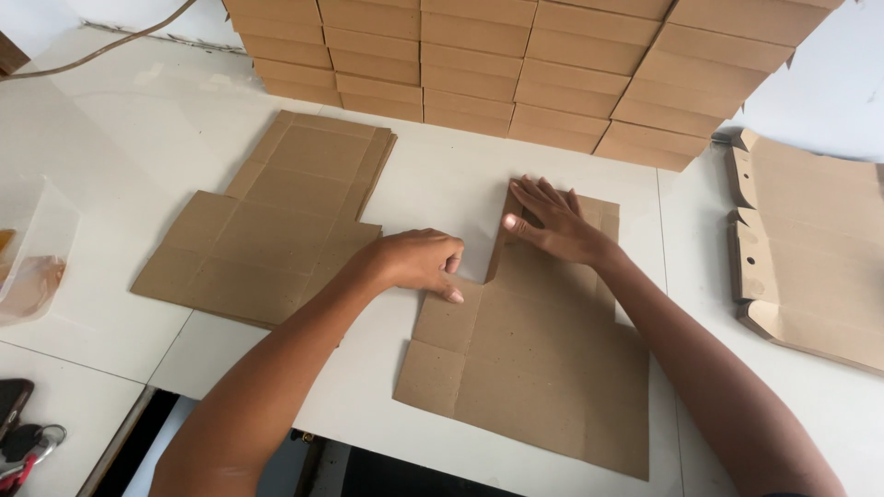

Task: Folding flat cardboard templates into small boxes and stacking them.

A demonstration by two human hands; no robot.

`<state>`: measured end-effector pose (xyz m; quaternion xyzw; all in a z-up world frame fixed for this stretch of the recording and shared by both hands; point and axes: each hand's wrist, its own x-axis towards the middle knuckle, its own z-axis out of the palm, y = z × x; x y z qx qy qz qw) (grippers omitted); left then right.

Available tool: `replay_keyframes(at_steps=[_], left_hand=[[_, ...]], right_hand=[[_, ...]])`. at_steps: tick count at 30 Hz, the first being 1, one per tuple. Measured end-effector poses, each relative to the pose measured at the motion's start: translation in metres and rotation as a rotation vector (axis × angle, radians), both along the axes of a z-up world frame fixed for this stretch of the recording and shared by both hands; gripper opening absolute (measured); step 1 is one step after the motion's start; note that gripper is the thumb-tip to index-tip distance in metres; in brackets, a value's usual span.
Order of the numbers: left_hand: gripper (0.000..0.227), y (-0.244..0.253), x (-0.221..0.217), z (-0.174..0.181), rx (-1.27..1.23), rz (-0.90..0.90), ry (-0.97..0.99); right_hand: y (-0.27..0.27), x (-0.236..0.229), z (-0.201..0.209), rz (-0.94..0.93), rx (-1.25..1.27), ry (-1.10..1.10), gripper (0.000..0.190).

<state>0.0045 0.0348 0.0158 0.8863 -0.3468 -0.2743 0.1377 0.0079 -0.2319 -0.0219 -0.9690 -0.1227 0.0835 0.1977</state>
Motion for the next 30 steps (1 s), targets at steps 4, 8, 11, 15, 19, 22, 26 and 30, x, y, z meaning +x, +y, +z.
replay_keyframes(at_steps=[4, 8, 11, 15, 19, 22, 26, 30], left_hand=[[0.039, 0.004, -0.004, 0.017, -0.042, 0.006, 0.038], [0.04, 0.003, -0.001, 0.016, -0.099, -0.002, 0.095], [0.036, 0.002, 0.0, 0.006, -0.199, -0.031, 0.111], [0.041, -0.002, 0.006, 0.001, -0.352, -0.027, 0.183], [0.057, -0.004, -0.003, 0.009, -0.459, -0.019, 0.335], [0.072, -0.008, -0.015, 0.02, -0.533, -0.055, 0.431], [0.084, -0.009, -0.012, 0.018, -0.503, -0.152, 0.442], [0.084, -0.008, -0.011, 0.014, -0.354, -0.159, 0.427]], right_hand=[[-0.001, -0.001, 0.007, 0.051, -0.026, 0.069, 0.106], [-0.009, 0.005, -0.003, 0.079, -0.02, 0.087, 0.112], [-0.011, 0.006, -0.012, 0.104, -0.051, 0.077, 0.11], [-0.015, 0.009, -0.01, 0.132, -0.08, 0.077, 0.109], [-0.011, 0.004, -0.004, 0.15, -0.103, 0.098, 0.104], [-0.017, 0.011, -0.018, 0.169, -0.159, 0.072, 0.102], [-0.015, 0.011, -0.017, 0.172, -0.16, 0.078, 0.102], [-0.012, 0.006, -0.014, 0.148, -0.156, 0.056, 0.102]])
